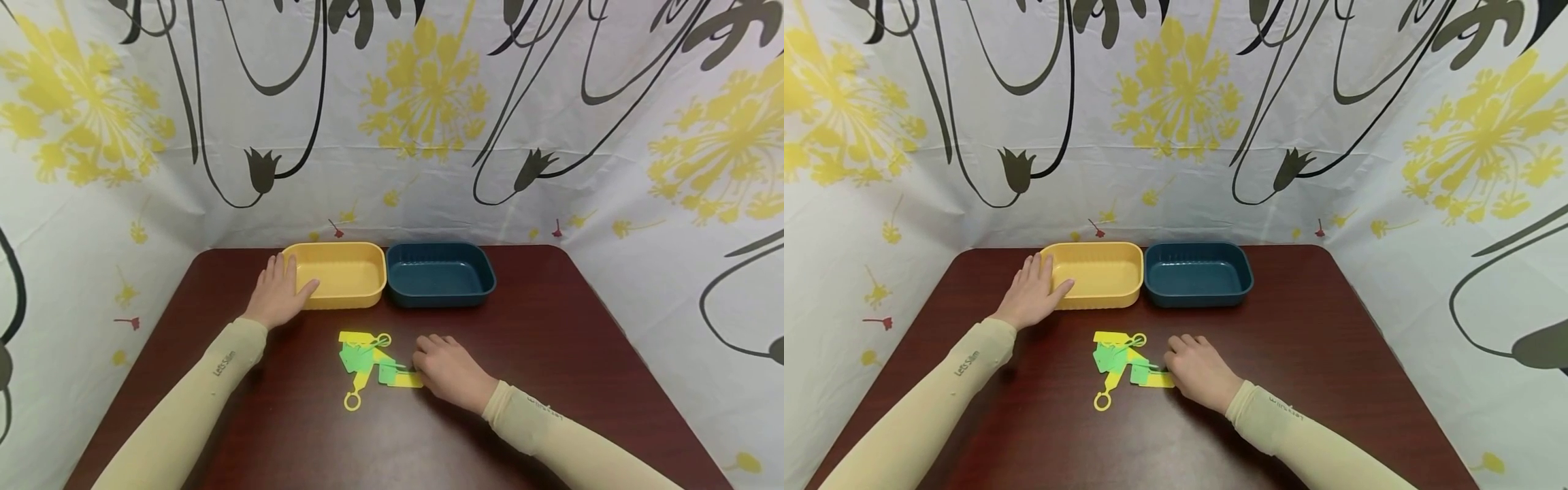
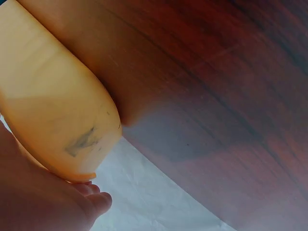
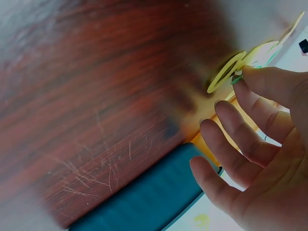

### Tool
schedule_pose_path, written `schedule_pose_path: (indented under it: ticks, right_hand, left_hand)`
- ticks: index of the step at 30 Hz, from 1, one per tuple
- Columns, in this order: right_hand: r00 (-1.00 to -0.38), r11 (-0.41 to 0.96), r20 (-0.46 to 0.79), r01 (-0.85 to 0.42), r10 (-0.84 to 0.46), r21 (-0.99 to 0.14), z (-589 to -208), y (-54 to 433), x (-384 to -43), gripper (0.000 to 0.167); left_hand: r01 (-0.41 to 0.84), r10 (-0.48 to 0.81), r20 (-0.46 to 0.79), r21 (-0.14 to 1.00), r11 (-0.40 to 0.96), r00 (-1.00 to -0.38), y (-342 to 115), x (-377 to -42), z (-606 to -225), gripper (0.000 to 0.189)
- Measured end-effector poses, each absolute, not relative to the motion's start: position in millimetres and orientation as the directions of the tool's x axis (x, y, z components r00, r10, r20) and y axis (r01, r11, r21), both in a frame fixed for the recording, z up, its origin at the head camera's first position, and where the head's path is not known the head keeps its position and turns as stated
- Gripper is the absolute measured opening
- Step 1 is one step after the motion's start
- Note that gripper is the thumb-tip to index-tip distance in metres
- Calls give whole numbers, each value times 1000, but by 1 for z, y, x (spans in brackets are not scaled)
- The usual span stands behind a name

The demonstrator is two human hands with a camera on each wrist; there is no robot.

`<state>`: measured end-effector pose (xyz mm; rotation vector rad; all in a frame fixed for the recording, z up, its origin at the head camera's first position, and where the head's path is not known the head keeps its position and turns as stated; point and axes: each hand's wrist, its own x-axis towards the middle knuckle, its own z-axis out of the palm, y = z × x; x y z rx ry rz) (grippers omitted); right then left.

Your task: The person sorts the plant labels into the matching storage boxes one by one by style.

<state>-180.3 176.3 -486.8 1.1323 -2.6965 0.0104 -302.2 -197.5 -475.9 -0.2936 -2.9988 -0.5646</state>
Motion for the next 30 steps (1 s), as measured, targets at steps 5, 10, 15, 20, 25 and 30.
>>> schedule_pose_path:
  ticks: [5,10,15,20,25,30]
  right_hand:
    - [-696,713,174,-698,-697,66,-487,175,-181,10]
    - [-696,715,187,-698,-693,51,-487,175,-180,13]
    - [-696,715,203,-698,-689,31,-485,176,-180,13]
    - [-696,714,215,-700,-685,7,-480,176,-181,13]
    - [-709,721,203,-693,-675,-23,-474,176,-180,11]
    - [-707,718,208,-695,-676,-28,-470,176,-180,12]
  left_hand:
    - [193,166,105,357,914,-980,-198,-303,-478,102]
    - [196,170,105,353,915,-980,-198,-304,-480,102]
    - [196,171,100,350,916,-980,-199,-305,-481,103]
    - [197,173,99,349,916,-980,-199,-305,-480,102]
    - [201,175,106,351,914,-979,-198,-304,-480,100]
    - [206,179,108,349,914,-978,-198,-303,-480,100]
